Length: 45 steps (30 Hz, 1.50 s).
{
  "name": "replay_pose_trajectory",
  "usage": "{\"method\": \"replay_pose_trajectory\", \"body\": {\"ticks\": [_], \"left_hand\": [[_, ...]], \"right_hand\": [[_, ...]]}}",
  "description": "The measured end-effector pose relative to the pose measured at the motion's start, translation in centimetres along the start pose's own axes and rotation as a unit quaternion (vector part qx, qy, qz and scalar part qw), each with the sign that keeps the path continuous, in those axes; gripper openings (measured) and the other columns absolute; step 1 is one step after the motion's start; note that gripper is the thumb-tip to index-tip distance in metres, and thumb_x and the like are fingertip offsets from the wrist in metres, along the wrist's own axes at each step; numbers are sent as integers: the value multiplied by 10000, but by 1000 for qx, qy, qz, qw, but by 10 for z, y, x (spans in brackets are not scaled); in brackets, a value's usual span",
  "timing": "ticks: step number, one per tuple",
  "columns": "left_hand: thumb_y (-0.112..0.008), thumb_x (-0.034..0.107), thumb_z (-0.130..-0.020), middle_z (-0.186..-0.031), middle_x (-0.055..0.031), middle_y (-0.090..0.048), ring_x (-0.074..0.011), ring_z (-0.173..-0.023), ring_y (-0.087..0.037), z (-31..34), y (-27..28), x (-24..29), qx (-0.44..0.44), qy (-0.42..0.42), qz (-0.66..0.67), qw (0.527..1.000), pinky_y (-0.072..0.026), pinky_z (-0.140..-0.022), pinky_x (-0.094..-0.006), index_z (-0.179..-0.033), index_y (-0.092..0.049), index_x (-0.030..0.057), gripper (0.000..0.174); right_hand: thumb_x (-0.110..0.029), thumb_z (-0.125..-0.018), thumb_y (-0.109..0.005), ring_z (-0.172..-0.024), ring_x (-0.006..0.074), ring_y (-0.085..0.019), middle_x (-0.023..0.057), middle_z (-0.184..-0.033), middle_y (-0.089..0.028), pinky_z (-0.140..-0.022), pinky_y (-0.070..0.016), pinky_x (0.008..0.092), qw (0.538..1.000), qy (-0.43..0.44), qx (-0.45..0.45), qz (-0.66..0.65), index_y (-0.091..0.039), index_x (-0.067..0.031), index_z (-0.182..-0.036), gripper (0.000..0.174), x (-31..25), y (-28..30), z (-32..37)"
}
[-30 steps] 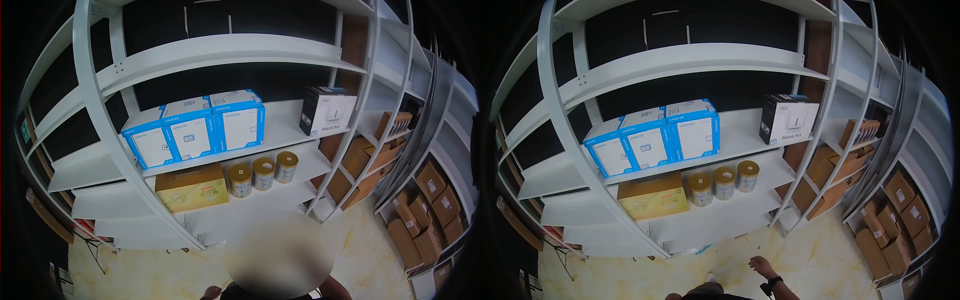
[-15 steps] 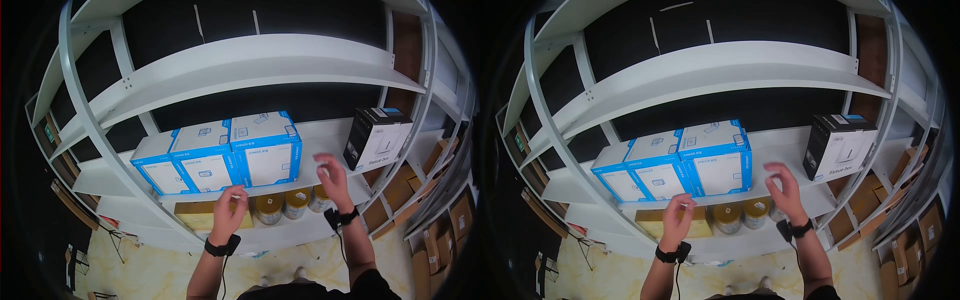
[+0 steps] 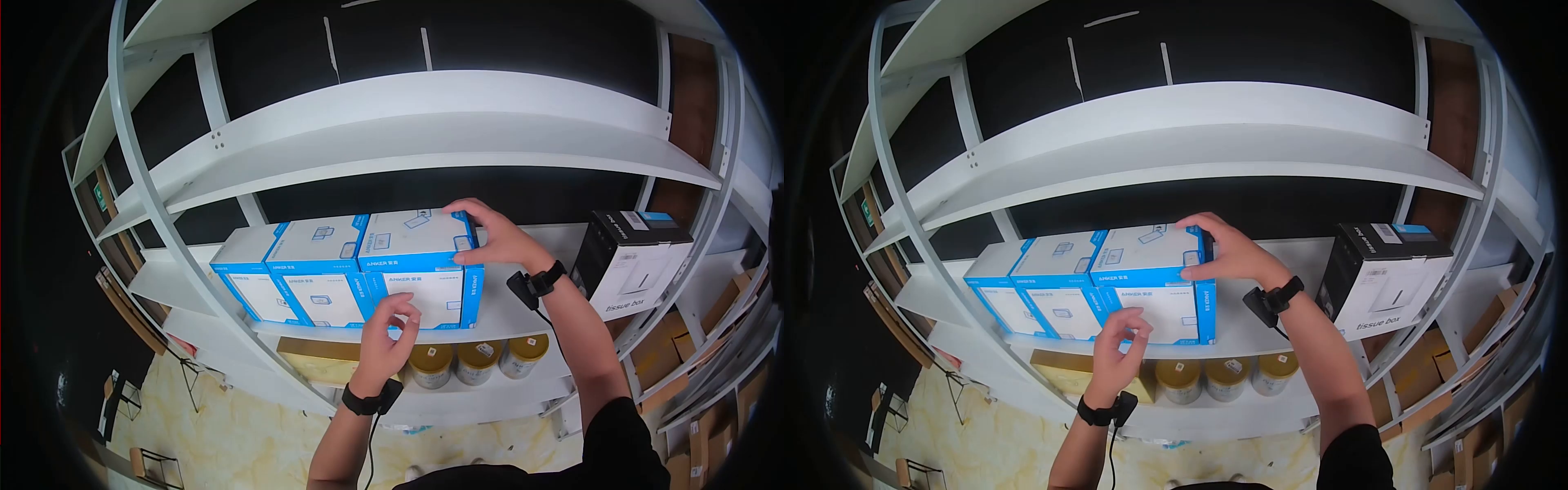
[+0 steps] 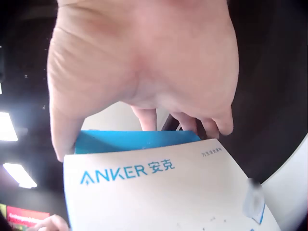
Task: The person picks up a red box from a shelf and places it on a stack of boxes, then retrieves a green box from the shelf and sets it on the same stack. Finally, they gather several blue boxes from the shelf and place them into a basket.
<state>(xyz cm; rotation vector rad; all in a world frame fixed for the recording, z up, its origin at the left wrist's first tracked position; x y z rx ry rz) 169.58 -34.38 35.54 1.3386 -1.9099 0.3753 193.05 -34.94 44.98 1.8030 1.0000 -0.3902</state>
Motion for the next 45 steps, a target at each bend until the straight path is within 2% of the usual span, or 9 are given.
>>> {"method": "replay_pose_trajectory", "body": {"ticks": [7, 14, 17, 22, 28, 32, 38, 40, 45], "left_hand": [[-649, -2, -902, -1014, -66, -679, -147, -909, -649, 10, -20, 7, -9, 6, 35, 999, -527, -720, -274, -1203, -588, 46, 311], [-667, -8, -867, -1076, -101, -646, -223, -969, -635, 8, -41, 6, -26, -28, 18, 999, -527, -777, -306, -1147, -608, 29, 288], [-708, 44, -824, -1137, -118, -619, -296, -1098, -580, 2, -44, 48, -1, -169, -151, 974, -483, -929, -383, -1146, -613, 47, 335], [-716, 220, -830, -1256, -170, -563, -359, -1296, -458, -42, -30, 76, 9, -214, -375, 902, -257, -1154, -557, -1193, -620, 43, 415], [-706, 232, -860, -1235, -173, -581, -362, -1313, -459, -39, -30, 56, -40, -197, -477, 856, -205, -1192, -577, -1264, -613, 23, 464], [-714, 211, -863, -1184, -166, -594, -347, -1260, -491, -40, -29, 55, -49, -208, -444, 870, -325, -1139, -525, -1246, -631, 32, 431], [-749, 126, -827, -1176, -157, -579, -335, -1166, -521, -31, -29, 54, -23, -71, -332, 940, -464, -966, -429, -1183, -659, 32, 379], [-759, 119, -826, -1298, -187, -506, -364, -1224, -494, -24, -28, 63, 48, -136, -332, 932, -437, -1021, -438, -1286, -563, 12, 511], [-776, 160, -833, -1479, -258, -304, -400, -1352, -396, 5, -33, 31, 85, -75, -143, 983, -352, -1118, -477, -1482, -225, -12, 869]], "right_hand": [[-295, -706, -864, -1311, 246, -469, 81, -1410, -448, -1101, -378, 368, 975, 104, 156, -121, -566, -140, -1314, 694, 5, 27, 47], [-566, -833, -711, -1326, 232, -428, 112, -1400, -445, -1119, -336, 379, 937, 61, 292, -183, -369, -90, -1448, 850, 65, -4, 129], [-573, -919, -602, -1349, 258, -412, 143, -1449, -410, -1126, -334, 398, 919, 43, 332, -207, -259, -107, -1518, 833, 80, -28, 147], [-360, -979, -567, -1443, 313, -325, 194, -1556, -321, -1168, -287, 424, 932, -57, 237, -266, -158, -139, -1576, 756, 83, -60, 158], [-99, -863, -701, -1458, 315, -320, 187, -1542, -351, -1194, -279, 455, 980, -75, 98, -158, -116, -119, -1576, 922, 61, -74, 147], [-159, -826, -774, -1406, 344, -401, 217, -1508, -371, -1149, -369, 459, 983, -106, 95, -119, -176, -59, -1529, 929, 51, -70, 139], [-269, -781, -849, -1336, 342, -485, 222, -1452, -440, -1097, -437, 446, 972, -109, 205, -42, -176, -65, -1531, 1028, 38, -66, 121], [-285, -770, -861, -1326, 343, -496, 222, -1445, -450, -1088, -446, 443, 966, -115, 232, -14, -171, -69, -1535, 1052, 36, -67, 120], [-295, -734, -878, -1394, 378, -429, 262, -1512, -374, -1125, -398, 456, 964, -81, 248, -50, -91, -73, -1569, 1168, 51, -78, 120]]}}
Point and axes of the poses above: each hand's wrist, its own z-axis away from the middle knuckle, its own y-axis out of the back of the hand, x = y × z, the point moved 7 cm from there along -z, towards the middle knuckle
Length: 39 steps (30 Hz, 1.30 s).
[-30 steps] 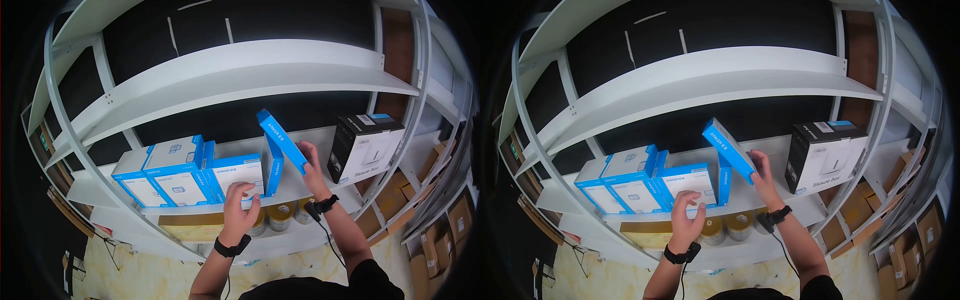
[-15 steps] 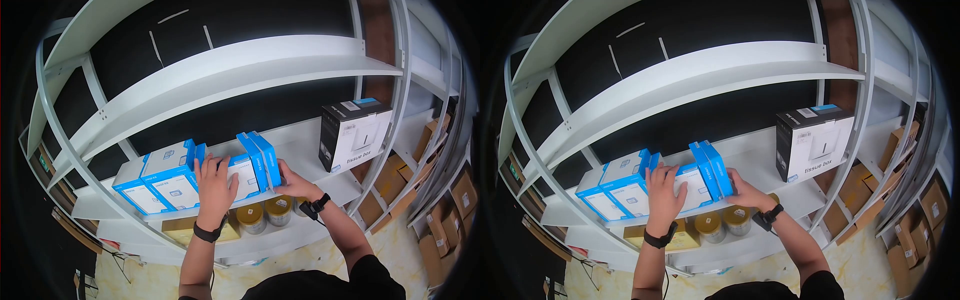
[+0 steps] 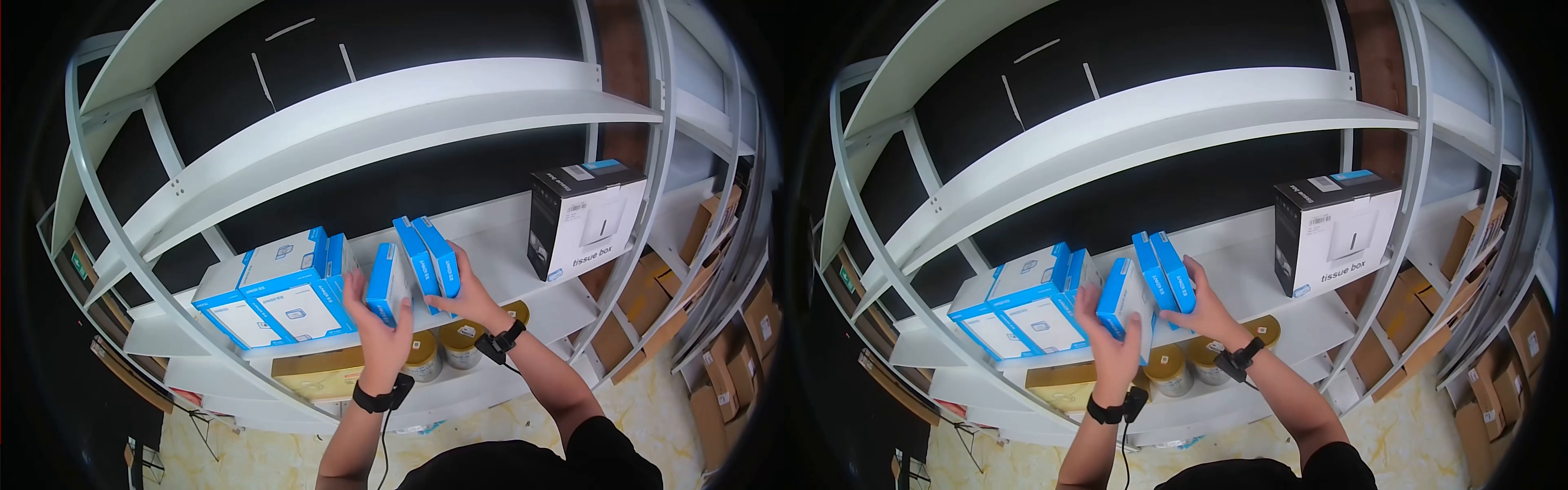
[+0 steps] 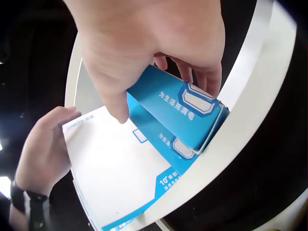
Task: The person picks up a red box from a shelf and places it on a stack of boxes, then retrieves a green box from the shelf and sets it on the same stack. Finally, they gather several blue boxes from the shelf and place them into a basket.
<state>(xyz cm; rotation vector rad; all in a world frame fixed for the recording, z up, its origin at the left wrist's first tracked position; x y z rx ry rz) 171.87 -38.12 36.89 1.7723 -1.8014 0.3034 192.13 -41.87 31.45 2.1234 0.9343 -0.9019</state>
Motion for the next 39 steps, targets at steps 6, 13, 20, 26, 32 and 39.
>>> {"method": "replay_pose_trajectory", "body": {"ticks": [6, 13, 20, 26, 32, 39], "left_hand": [[-812, 255, -841, -1487, -297, -274, -397, -1374, -379, 23, -46, -45, -57, 73, 119, 989, -343, -1131, -492, -1517, -58, -37, 1054], [-886, 308, -752, -1410, -232, -412, -335, -1282, -483, 5, -54, -76, -57, 140, 125, 981, -444, -1053, -438, -1479, -203, -14, 1048], [-906, 290, -714, -1353, -204, -478, -301, -1242, -525, 1, -69, -94, -144, 160, 194, 957, -452, -1048, -429, -1421, -296, 1, 977], [-926, 239, -651, -1405, -217, -410, -330, -1308, -473, 5, -72, -53, -210, 128, 145, 958, -420, -1088, -443, -1423, -179, 19, 1096], [-894, 196, -688, -1450, -238, -353, -344, -1368, -409, 13, -69, -70, -197, 53, 186, 961, -366, -1128, -462, -1471, -95, 9, 1134], [-819, 183, -811, -1457, -236, -370, -312, -1361, -430, 37, -95, -58, -156, 111, 243, 951, -375, -1122, -448, -1493, -91, 5, 1013]], "right_hand": [[-254, -730, -865, -1450, 406, -338, 298, -1595, -208, -1154, -351, 455, 991, -27, -129, -37, 90, -78, -1586, 1295, 10, -15, -5], [-308, -722, -885, -1464, 403, -312, 278, -1604, -202, -1163, -338, 452, 939, -75, -278, -187, 103, -58, -1582, 1334, 8, 2, -6], [-402, -677, -913, -1467, 362, -314, 217, -1608, -248, -1182, -310, 440, 961, -99, -252, -54, -8, -59, -1591, 1330, 48, 29, -44], [-274, -649, -944, -1402, 275, -408, 154, -1507, -433, -1157, -338, 411, 962, -39, -237, -126, -178, -69, -1563, 1211, 22, 23, -54], [-226, -736, -896, -1405, 241, -392, 114, -1486, -430, -1160, -324, 402, 970, -55, -168, -169, -235, -81, -1540, 1052, 10, 31, -21], [-263, -826, -817, -1422, 290, -366, 179, -1519, -376, -1171, -308, 419, 979, 7, -147, -141, -156, -22, -1546, 1008, 8, 28, 2]]}}
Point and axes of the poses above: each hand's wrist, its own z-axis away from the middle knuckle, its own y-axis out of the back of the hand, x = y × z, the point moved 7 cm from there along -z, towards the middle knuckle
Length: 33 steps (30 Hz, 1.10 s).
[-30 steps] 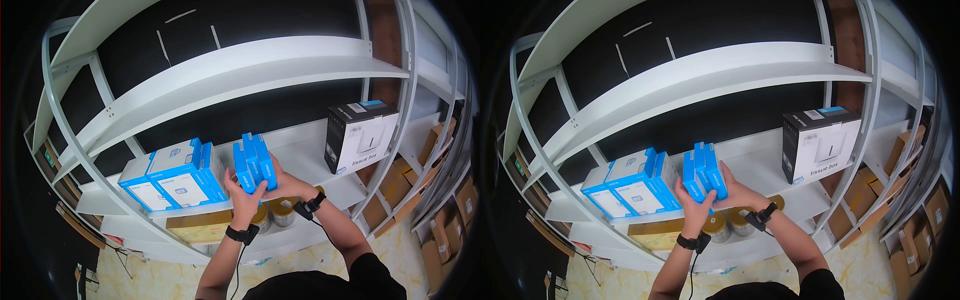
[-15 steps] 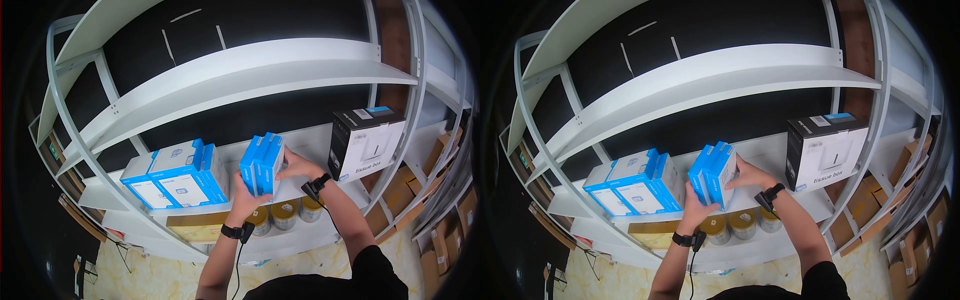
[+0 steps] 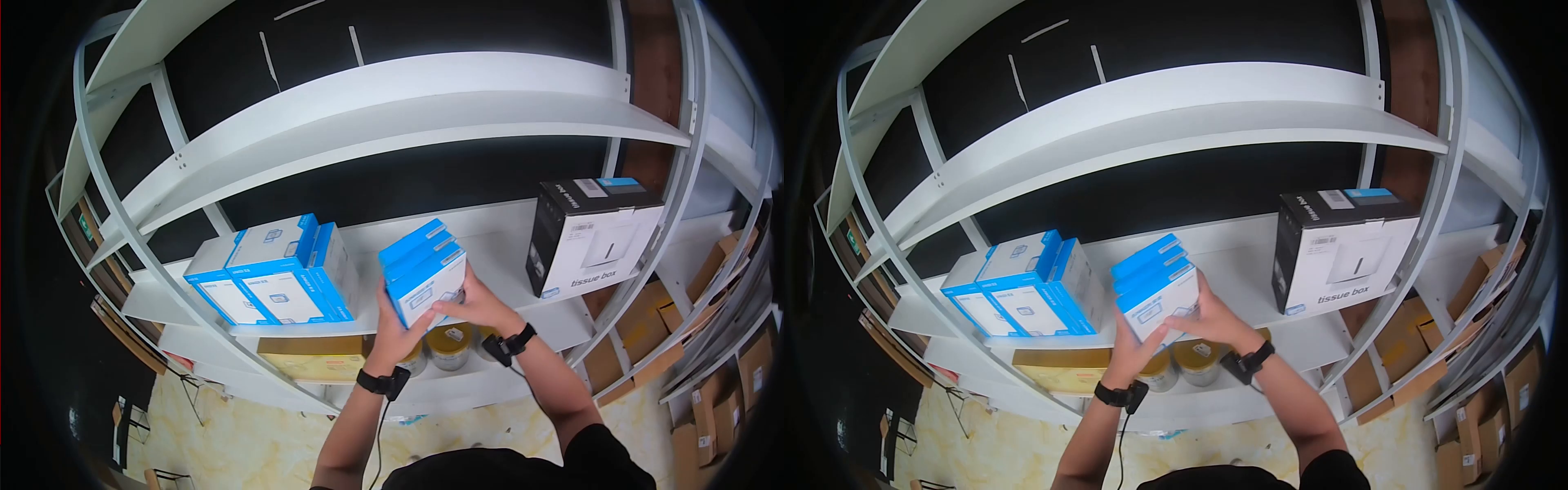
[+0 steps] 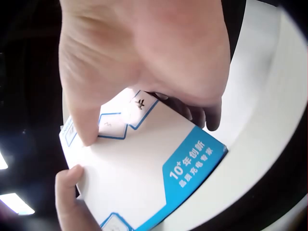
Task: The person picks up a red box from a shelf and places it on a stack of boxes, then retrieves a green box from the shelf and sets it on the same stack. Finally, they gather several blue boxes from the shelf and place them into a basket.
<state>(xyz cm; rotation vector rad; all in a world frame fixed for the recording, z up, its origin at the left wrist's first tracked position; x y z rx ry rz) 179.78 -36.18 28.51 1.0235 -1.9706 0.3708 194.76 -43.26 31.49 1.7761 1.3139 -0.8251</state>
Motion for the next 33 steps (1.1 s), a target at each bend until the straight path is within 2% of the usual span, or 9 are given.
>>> {"method": "replay_pose_trajectory", "body": {"ticks": [5, 8, 9, 11, 13, 16, 20, 25, 33], "left_hand": [[-757, 86, -867, -1399, -188, -470, -274, -1288, -517, 11, -1, -15, 8, 60, 61, 996, -435, -1074, -403, -1508, -81, 27, 934], [-702, 34, -899, -1432, -108, -512, -222, -1303, -503, 54, 7, 5, 25, 105, 53, 993, -406, -1100, -389, -1463, -393, 0, 644], [-691, 73, -915, -1451, -112, -506, -231, -1336, -476, 69, 7, 23, 41, 107, 138, 984, -374, -1125, -402, -1499, -357, 4, 677], [-696, 259, -926, -1487, -107, -471, -253, -1366, -443, 113, 14, 26, 29, 174, 109, 978, -363, -1132, -416, -1502, -367, 15, 706], [-692, 296, -937, -1462, -110, -501, -262, -1331, -478, 153, 22, 31, 90, 222, 106, 965, -384, -1110, -415, -1485, -404, 27, 675], [-691, 332, -941, -1454, -108, -510, -261, -1316, -488, 211, 31, 46, 104, 333, 99, 932, -390, -1102, -416, -1489, -393, 31, 692], [-683, 362, -947, -1492, -112, -463, -267, -1374, -425, 288, 61, 72, 169, 359, 75, 915, -344, -1138, -419, -1525, -332, 31, 753], [-779, 284, -885, -1592, -186, -244, -296, -1479, -236, 389, 93, 150, 200, 319, 5, 926, -242, -1198, -427, -1573, 15, 40, 1079], [-807, 313, -850, -1554, -189, -316, -289, -1450, -304, 656, 103, 287, 512, 289, -61, 806, -266, -1192, -423, -1569, -96, 25, 1051]], "right_hand": [[-268, -825, -816, -1438, 303, -326, 195, -1536, -338, -1181, -285, 423, 1000, -4, -16, 5, -183, -14, -1547, 992, -5, 1, 16], [-238, -814, -817, -1430, 296, -345, 185, -1523, -340, -1168, -289, 416, 994, 67, -17, 90, -165, -34, -1545, 1000, -19, -2, 34], [-237, -804, -823, -1440, 311, -331, 202, -1531, -323, -1175, -274, 425, 994, 85, -36, 56, -139, -30, -1553, 1035, -27, -10, 43], [-215, -804, -830, -1445, 342, -310, 245, -1532, -302, -1175, -274, 437, 994, 44, -77, -65, -96, -10, -1561, 1075, -36, -36, 62], [-196, -829, -799, -1449, 341, -303, 260, -1530, -296, -1174, -270, 441, 991, 40, -109, -66, -28, -7, -1565, 1082, -13, -68, 79], [-193, -884, -734, -1452, 317, -290, 223, -1552, -273, -1178, -254, 450, 964, -4, -160, -214, 12, 1, -1567, 1029, 9, -121, 115], [-221, -890, -723, -1458, 292, -264, 198, -1555, -266, -1178, -245, 453, 935, -35, -212, -283, -12, -11, -1566, 1004, 9, -193, 149], [-301, -859, -735, -1361, 289, -405, 168, -1495, -347, -1119, -347, 463, 884, -86, -280, -364, -93, -33, -1547, 979, -4, -312, 197], [-181, -871, -680, -1349, 288, -427, 191, -1478, -363, -1111, -369, 444, 759, -48, -530, -375, -88, -22, -1542, 909, -112, -536, 342]]}}
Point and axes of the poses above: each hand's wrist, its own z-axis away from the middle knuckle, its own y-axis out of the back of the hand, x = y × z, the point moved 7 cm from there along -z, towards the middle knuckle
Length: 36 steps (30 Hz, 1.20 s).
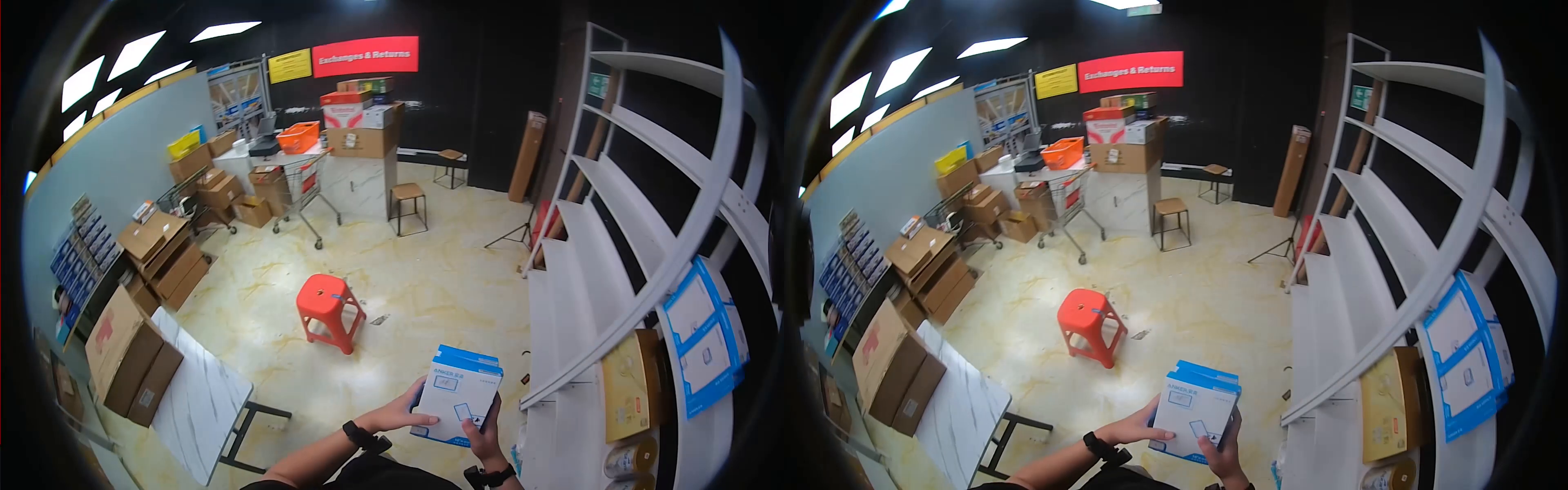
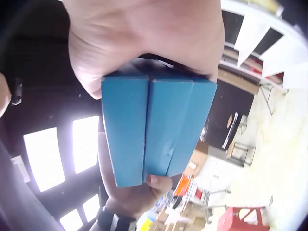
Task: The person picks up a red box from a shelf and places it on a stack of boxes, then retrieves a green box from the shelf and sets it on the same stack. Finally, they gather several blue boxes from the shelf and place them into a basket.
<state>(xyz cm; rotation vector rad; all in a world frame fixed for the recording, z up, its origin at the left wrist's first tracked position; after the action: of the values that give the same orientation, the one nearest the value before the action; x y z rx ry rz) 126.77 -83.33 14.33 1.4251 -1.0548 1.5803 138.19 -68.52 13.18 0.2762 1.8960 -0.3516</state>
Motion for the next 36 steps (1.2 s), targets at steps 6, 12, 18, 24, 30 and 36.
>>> {"method": "replay_pose_trajectory", "body": {"ticks": [6, 12, 18, 24, 30, 36], "left_hand": [[-785, 302, -870, -1534, -192, -356, -281, -1422, -358, 87, 142, -12, 143, 11, 37, 989, -282, -1181, -415, -1568, -118, 28, 1003], [-758, 360, -892, -1495, -222, -395, -297, -1337, -461, 134, 246, -43, 248, 26, 93, 964, -481, -1009, -387, -1575, -89, 40, 1009], [-712, 435, -914, -1345, -234, -528, -260, -1083, -602, 129, 328, -57, 348, 47, 9, 936, -529, -886, -349, -1578, -169, 29, 949], [-698, 368, -932, -1396, -188, -520, -235, -1127, -586, 143, 436, -37, 443, 60, 34, 894, -486, -966, -363, -1557, -256, 3, 848], [-656, 335, -960, -1470, -164, -470, -234, -1309, -476, 173, 533, -21, 517, 76, 89, 848, -387, -1088, -357, -1543, -288, -7, 771], [-620, 283, -976, -1265, -118, -547, -172, -1139, -542, 223, 587, -59, 604, 12, 179, 777, -467, -947, -318, -1570, -243, 41, 744]], "right_hand": [[-142, -948, -625, -1338, 279, -446, 208, -1459, -411, -1109, -368, 433, 993, -58, -99, -40, -99, -18, -1539, 801, 58, -150, -64], [-158, -962, -635, -1313, 265, -473, 207, -1425, -431, -1081, -401, 413, 979, -117, -159, -55, -111, -30, -1534, 786, 107, -240, -122], [-146, -1003, -572, -1331, 221, -441, 165, -1438, -416, -1107, -363, 367, 952, -239, -183, -57, -130, -27, -1532, 699, 174, -294, -191], [-198, -1039, -531, -1298, 236, -476, 186, -1421, -431, -1077, -400, 364, 930, -193, -306, -58, -126, -11, -1535, 668, 229, -388, -291], [-237, -1014, -591, -1110, 225, -609, 200, -1329, -494, -919, -520, 347, 880, -221, -418, -50, -153, 4, -1529, 718, 269, -492, -387], [-276, -1006, -607, -1085, 217, -614, 197, -1282, -531, -905, -521, 339, 832, -234, -500, -58, -240, 11, -1500, 678, 305, -585, -430]]}}
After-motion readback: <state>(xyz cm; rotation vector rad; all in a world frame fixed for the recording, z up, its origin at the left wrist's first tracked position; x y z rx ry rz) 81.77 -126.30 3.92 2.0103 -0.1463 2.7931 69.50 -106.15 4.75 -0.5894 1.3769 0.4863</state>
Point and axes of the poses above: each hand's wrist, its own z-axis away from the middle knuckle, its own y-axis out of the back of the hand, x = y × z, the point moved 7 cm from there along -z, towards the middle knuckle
